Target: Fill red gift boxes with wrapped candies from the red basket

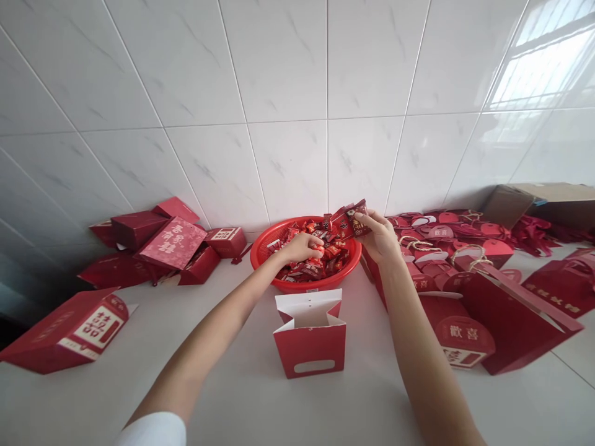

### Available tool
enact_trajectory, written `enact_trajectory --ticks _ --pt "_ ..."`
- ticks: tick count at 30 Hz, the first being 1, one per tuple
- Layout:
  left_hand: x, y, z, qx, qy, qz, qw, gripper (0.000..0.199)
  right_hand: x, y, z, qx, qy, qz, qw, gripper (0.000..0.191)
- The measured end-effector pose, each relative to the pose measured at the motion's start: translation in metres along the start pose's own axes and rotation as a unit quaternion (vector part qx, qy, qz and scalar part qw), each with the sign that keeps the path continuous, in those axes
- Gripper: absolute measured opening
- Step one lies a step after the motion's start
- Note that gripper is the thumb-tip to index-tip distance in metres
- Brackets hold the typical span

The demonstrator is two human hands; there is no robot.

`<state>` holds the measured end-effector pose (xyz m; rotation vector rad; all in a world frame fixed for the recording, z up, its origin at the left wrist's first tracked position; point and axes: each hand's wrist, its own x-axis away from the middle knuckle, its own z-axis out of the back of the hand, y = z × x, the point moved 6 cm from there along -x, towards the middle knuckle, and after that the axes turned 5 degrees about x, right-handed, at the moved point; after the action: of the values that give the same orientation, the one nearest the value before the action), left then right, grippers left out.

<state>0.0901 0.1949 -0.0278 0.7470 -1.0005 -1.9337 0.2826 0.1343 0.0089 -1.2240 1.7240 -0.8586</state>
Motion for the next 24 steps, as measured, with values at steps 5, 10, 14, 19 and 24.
enact_trajectory --ticks 5,10,14,19,24 --pt "0.017 0.000 0.030 0.049 0.022 0.035 0.998 0.039 0.002 0.007 -0.006 0.011 -0.021 -0.033 0.999 0.033" --pt "0.038 0.001 0.047 0.142 0.060 0.017 0.988 0.054 0.006 0.017 -0.016 0.058 -0.055 -0.070 0.994 0.036" --pt "0.056 0.006 0.050 0.232 0.095 0.005 0.968 0.058 0.008 0.025 -0.021 0.100 -0.066 -0.084 0.989 0.034" --pt "0.075 0.018 0.048 0.285 0.118 -0.010 0.951 0.050 0.011 0.032 -0.034 0.052 -0.117 -0.104 0.986 0.035" --pt "0.087 0.032 0.044 0.297 0.120 -0.058 0.946 0.039 0.018 0.031 -0.047 -0.025 -0.163 -0.140 0.976 0.034"
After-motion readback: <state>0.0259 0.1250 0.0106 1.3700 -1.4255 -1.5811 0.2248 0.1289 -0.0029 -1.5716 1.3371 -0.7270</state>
